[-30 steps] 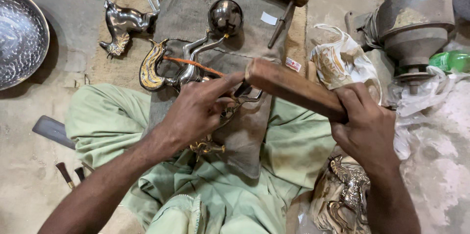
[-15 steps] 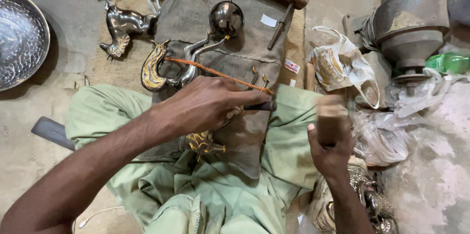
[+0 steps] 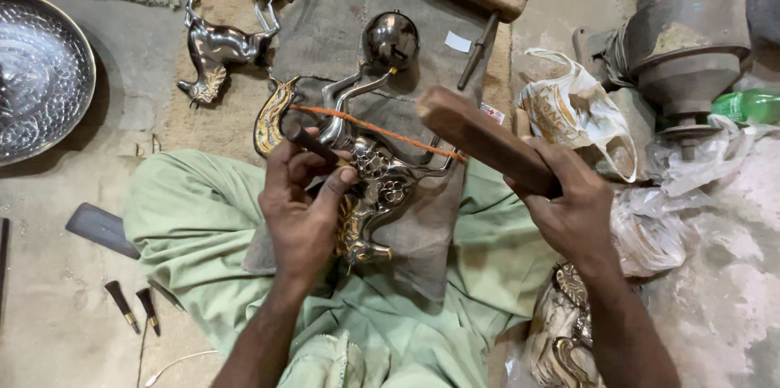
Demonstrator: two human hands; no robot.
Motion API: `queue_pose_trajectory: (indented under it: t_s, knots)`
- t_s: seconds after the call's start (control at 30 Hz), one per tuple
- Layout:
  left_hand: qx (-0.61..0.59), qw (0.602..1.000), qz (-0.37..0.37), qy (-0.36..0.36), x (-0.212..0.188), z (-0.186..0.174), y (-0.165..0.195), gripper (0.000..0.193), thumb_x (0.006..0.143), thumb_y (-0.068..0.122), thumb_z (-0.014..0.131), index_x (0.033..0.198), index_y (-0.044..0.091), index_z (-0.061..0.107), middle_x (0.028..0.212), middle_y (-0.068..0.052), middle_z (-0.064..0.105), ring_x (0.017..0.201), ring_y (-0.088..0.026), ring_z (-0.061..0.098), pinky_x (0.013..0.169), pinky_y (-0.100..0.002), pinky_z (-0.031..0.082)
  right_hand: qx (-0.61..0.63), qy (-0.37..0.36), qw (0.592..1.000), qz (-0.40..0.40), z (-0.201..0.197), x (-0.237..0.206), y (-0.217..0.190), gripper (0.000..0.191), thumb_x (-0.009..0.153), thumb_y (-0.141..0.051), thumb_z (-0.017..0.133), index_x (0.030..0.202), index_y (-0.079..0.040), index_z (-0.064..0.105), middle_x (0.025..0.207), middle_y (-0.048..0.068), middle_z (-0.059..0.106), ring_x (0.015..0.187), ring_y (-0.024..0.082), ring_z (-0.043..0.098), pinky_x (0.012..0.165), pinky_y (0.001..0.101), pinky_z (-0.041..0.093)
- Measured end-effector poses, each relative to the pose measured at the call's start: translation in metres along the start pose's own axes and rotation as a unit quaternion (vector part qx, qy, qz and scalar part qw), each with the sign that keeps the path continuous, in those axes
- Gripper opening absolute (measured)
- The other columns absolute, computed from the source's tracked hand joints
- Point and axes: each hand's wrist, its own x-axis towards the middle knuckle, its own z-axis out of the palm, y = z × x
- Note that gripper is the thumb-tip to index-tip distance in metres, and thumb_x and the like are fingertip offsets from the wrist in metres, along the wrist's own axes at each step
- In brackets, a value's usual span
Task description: The person sits on the floor and uses a hammer and chisel to emboss a decorative pattern onto a metal animal figurine. The person repeatedly strikes the chisel with the hammer to create a textured surface on the figurine's body.
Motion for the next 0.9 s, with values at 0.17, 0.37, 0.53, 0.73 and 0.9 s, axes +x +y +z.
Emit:
queue_pose_trajectory:
  t_s: [0.17,0.37,0.53,0.73,0.9]
  knots:
    - [0.099,0.992,0.071,0.013,-0.005,0.009,-0.010,0.054,0.092,-0.004,0.074,0.141,0.004,0.051,0.104,-0.006,0.075,0.092,-0.012,0.071,0.079,-0.025,0.061,-0.127,-0.047,0.984,-0.119,-0.020,0.058,-0.026,0.055,0.075,-0.011,0.081,0.128,-0.012,0.069,0.109,0.011,0.074,0.090,0.027,0.072,0.078,0.0385,0.058]
    - [0.111,0.990,0.083,0.005,-0.016,0.009,-0.015,0.034,0.098,-0.006,0.071,0.128,0.002,0.056,0.103,-0.008,0.075,0.090,-0.012,0.071,0.077,-0.025,0.058,-0.256,-0.038,0.930,-0.261,-0.031,0.098,-0.059,0.048,0.077,-0.012,0.084,0.123,-0.011,0.071,0.107,0.010,0.073,0.092,0.027,0.072,0.077,0.0437,0.054]
    - [0.100,0.991,0.086,0.034,-0.018,0.014,-0.017,0.038,0.097,-0.005,0.072,0.130,0.001,0.053,0.102,-0.008,0.074,0.088,-0.011,0.071,0.074,-0.025,0.058,-0.185,-0.038,0.935,-0.299,-0.043,0.120,-0.081,0.044,0.076,-0.011,0.082,0.118,-0.005,0.068,0.101,0.012,0.072,0.090,0.030,0.070,0.079,0.0475,0.056]
    - [0.117,0.992,0.027,0.041,-0.015,0.016,-0.010,0.039,0.094,-0.009,0.072,0.128,0.004,0.058,0.098,-0.008,0.076,0.085,-0.011,0.073,0.074,-0.026,0.060,-0.339,-0.054,0.860,-0.377,-0.053,0.143,-0.098,0.030,0.090,-0.018,0.076,0.118,-0.009,0.069,0.098,0.009,0.073,0.083,0.024,0.070,0.071,0.0432,0.057]
    - [0.088,0.996,0.010,0.008,-0.009,0.014,-0.004,0.054,0.093,-0.011,0.068,0.143,0.006,0.057,0.101,-0.008,0.077,0.093,-0.011,0.072,0.082,-0.026,0.060,-0.394,-0.130,0.858,-0.303,-0.061,0.149,-0.103,0.034,0.087,-0.015,0.073,0.120,-0.009,0.070,0.105,0.007,0.074,0.089,0.025,0.067,0.069,0.0409,0.056]
